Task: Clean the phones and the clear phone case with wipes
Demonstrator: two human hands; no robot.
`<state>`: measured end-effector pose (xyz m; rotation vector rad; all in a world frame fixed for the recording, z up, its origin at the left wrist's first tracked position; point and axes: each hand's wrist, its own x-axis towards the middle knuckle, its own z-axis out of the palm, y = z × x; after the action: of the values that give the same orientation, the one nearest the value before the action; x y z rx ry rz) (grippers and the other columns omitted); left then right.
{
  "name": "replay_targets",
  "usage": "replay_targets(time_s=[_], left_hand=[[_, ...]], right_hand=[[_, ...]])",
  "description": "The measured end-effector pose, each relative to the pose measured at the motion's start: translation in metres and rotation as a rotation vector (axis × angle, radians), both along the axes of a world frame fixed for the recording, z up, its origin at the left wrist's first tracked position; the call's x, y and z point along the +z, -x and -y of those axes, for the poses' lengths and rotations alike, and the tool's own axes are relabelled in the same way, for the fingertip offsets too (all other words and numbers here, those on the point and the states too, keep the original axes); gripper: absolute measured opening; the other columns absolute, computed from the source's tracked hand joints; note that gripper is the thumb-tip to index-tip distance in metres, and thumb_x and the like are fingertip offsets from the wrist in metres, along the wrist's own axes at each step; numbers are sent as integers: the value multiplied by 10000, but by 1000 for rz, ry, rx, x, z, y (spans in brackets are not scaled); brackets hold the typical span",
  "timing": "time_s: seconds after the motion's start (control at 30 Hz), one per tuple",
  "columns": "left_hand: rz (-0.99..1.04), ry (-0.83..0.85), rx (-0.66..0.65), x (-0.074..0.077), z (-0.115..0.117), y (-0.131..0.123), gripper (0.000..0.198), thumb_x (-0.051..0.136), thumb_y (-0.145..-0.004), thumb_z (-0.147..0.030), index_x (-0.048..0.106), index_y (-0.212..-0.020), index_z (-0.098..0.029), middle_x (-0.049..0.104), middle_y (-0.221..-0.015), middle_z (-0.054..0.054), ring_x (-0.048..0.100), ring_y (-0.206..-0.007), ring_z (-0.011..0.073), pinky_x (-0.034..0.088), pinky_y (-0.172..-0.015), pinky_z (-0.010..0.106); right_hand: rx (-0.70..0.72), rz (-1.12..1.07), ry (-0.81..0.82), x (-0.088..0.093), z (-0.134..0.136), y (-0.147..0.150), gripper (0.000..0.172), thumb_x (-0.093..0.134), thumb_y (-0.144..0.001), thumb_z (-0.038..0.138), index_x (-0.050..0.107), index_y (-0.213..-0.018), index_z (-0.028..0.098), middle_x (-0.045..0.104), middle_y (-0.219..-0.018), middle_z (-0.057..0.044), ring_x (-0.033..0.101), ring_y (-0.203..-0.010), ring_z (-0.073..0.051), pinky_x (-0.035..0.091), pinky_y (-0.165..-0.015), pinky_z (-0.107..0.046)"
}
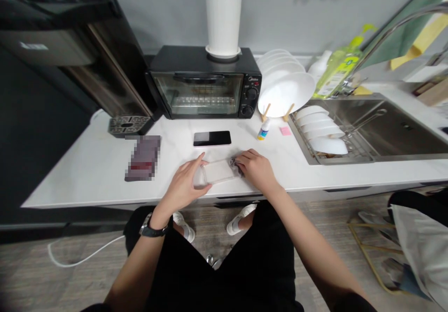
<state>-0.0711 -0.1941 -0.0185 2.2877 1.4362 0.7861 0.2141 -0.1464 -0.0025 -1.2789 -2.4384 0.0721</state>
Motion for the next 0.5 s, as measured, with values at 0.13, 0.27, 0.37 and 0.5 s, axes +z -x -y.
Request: replay_targets(time_s=[0.13,0.27,0.37,0.5], left_hand=[[5,2,-21,0,-1,1,1070,816,-867,-322,163,-1714,-314,664,-1460,83,615,-1343,344,440,-1191,539],[-7,-1,-13,-1,0,-1,1095,822,-851,-306,156,-1719,-311,652,-1471,107,621,-1356,346,437,-1210,549],[-51,-11,14,-1,3,-4,1092,820,-844,-313,168,-1720,-272,657,-1433,138,619,-1357,363,436,-1220,567],[-53,-10,13,1,6,-7,1042,793,-867,-302,184,-1712,-264,638,-1487,132,599,-1386,354,427,-1234,570]], right_hand=[[27,57,22,-1,-9,26,211,606,-1038,180,801,-1109,217,777,-1081,-97,720,-985,-253,559,-835,-346],[256,15,36,-6,1,72,215,646,-1011,149,789,-1161,207,765,-1126,-106,714,-1043,-245,565,-884,-346],[357,-8,93,-3,14,89,221,640,-998,107,792,-1113,219,764,-1139,-80,719,-1029,-221,566,-880,-323],[326,53,153,10,17,67,209,638,-992,102,796,-1003,239,765,-1003,-43,721,-896,-199,536,-801,-300]])
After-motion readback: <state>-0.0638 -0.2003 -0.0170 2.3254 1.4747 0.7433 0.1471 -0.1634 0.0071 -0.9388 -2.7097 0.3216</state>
